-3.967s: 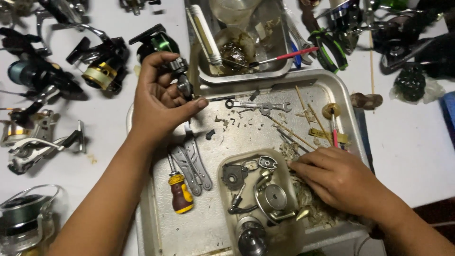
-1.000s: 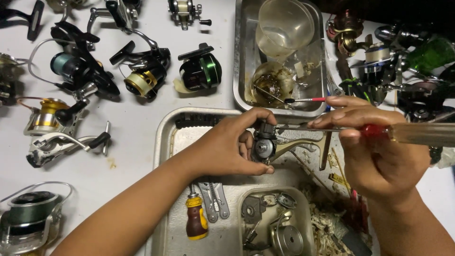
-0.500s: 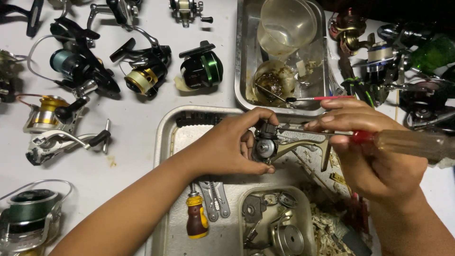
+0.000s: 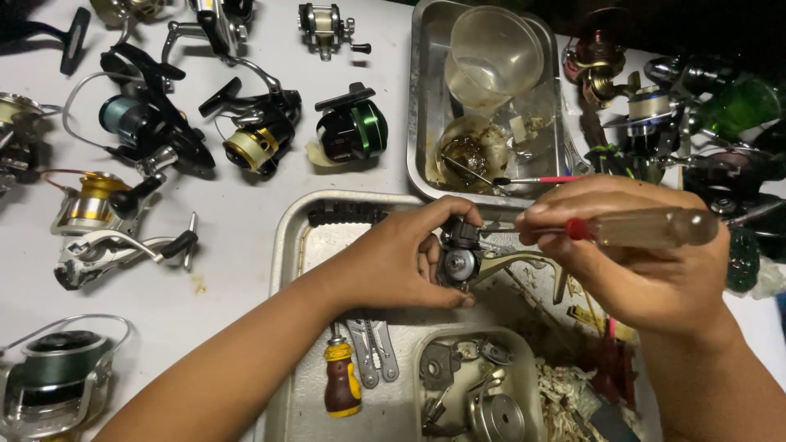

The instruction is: Disassembling and reassembling a fishing reel using a screwdriver and wrench on a workbench.

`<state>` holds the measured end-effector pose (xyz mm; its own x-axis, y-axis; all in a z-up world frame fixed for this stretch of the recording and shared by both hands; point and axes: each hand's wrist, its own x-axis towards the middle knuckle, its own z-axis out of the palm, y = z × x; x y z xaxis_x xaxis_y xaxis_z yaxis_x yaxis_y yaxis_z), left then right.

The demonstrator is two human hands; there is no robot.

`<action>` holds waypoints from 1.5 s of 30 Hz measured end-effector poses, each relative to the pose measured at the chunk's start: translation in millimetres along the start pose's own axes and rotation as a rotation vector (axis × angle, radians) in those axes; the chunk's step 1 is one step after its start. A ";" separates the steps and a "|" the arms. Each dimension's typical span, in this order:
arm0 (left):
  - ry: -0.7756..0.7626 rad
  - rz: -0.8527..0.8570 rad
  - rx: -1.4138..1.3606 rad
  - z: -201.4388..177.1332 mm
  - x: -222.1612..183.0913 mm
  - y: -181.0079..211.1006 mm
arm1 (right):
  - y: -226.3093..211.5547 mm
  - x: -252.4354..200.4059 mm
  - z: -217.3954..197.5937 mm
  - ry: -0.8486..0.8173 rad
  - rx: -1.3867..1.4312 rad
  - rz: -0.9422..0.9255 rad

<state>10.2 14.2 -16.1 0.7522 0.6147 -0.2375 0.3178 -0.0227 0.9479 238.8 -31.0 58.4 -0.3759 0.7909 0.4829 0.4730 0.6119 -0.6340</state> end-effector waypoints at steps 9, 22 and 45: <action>0.011 0.009 -0.006 0.1 -1.0 2.6 | 0.0 0.1 0.6 -0.009 0.022 0.031; 0.014 -0.019 0.003 0.2 -0.4 4.4 | 0.7 -3.3 0.2 0.021 0.018 0.033; 0.150 0.127 0.014 1.5 0.1 -7.1 | -4.7 2.4 1.3 0.053 -0.040 -0.077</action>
<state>8.9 13.2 -23.2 0.6924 0.7169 -0.0811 0.2349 -0.1178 0.9649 234.7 -31.9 61.8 -0.3704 0.7402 0.5612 0.4758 0.6701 -0.5697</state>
